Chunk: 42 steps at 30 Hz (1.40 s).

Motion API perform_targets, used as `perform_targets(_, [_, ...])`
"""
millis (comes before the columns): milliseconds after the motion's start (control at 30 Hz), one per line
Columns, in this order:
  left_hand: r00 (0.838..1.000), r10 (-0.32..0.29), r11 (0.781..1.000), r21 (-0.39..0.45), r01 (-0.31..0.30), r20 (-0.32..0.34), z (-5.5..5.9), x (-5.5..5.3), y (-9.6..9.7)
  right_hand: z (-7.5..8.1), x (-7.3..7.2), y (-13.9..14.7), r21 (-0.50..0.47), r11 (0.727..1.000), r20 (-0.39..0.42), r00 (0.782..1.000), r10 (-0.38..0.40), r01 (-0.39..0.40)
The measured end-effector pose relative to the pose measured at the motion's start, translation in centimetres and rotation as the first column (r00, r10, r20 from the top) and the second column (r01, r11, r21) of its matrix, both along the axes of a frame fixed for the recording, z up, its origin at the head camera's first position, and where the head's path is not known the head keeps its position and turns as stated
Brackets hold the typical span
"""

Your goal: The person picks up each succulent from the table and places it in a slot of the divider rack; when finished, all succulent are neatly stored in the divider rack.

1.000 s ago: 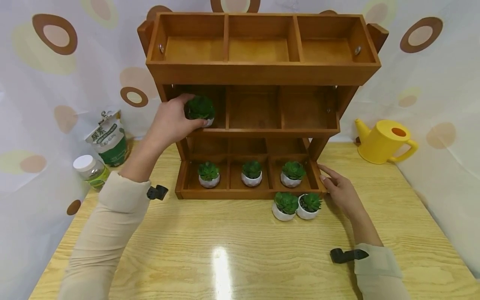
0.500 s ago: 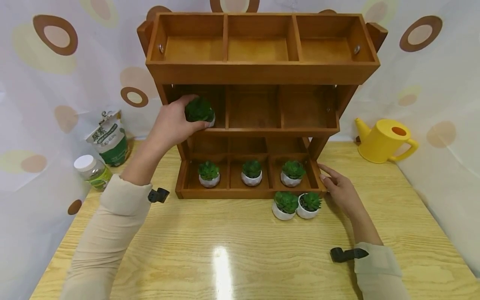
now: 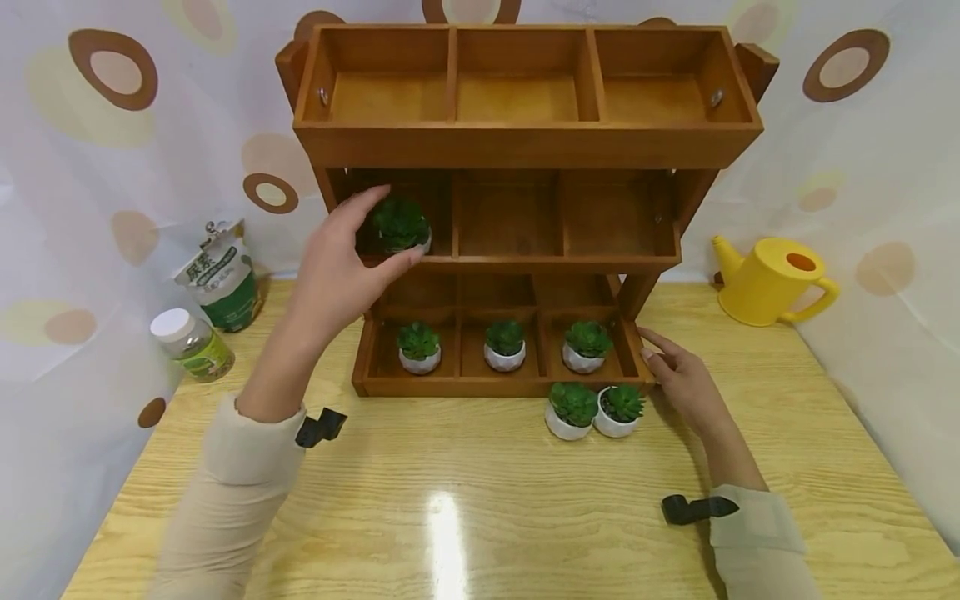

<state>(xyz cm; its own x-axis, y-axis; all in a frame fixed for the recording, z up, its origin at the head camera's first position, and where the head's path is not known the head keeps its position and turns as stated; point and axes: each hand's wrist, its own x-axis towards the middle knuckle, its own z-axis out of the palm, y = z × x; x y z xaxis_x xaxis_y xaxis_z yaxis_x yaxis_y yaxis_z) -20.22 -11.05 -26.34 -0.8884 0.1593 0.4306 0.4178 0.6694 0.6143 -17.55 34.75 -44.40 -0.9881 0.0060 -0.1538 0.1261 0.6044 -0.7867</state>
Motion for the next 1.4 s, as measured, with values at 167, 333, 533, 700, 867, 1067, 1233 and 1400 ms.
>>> perform_targets(167, [0.986,-0.05,0.995,0.083,0.064,-0.159,-1.8,3.6,1.5,0.1,-0.1,0.0,0.009,1.0,-0.006,1.0,0.005,-0.004])
perform_targets(333, [0.987,-0.15,0.98,0.12,0.156,-0.054,-4.5,6.2,3.2,0.2,-0.2,-0.1,0.008,1.0,-0.001,1.0,0.003,-0.003])
perform_targets(533, [0.9,-0.352,0.929,0.216,0.301,0.257,-8.4,7.8,5.4,0.3,-0.1,-0.1,0.023,1.0,-0.002,1.0,0.001,-0.001])
perform_targets(700, [0.756,-0.447,0.894,0.245,0.374,0.478,-11.5,8.1,7.7,0.2,-0.1,-0.1,0.014,1.0,-0.007,1.0,0.003,-0.002])
perform_targets(867, [0.688,-0.459,0.881,0.192,0.432,0.563,-13.6,7.7,9.5,0.1,-0.1,-0.2,-0.012,1.0,0.011,1.0,-0.002,0.002])
perform_targets(1067, [0.681,-0.451,0.87,0.116,0.479,0.576,-15.1,6.9,11.3,0.1,-0.1,-0.1,-0.005,1.0,0.022,1.0,-0.007,0.007])
perform_targets(1233, [0.697,-0.423,0.869,0.042,0.493,0.579,-15.8,6.2,12.6,0.1,0.0,-0.2,0.017,1.0,0.019,1.0,-0.006,0.006])
perform_targets(1400, [0.71,-0.41,0.873,0.02,0.488,0.572,-16.0,5.3,13.7,0.1,0.0,-0.2,0.014,1.0,0.017,1.0,-0.006,0.006])
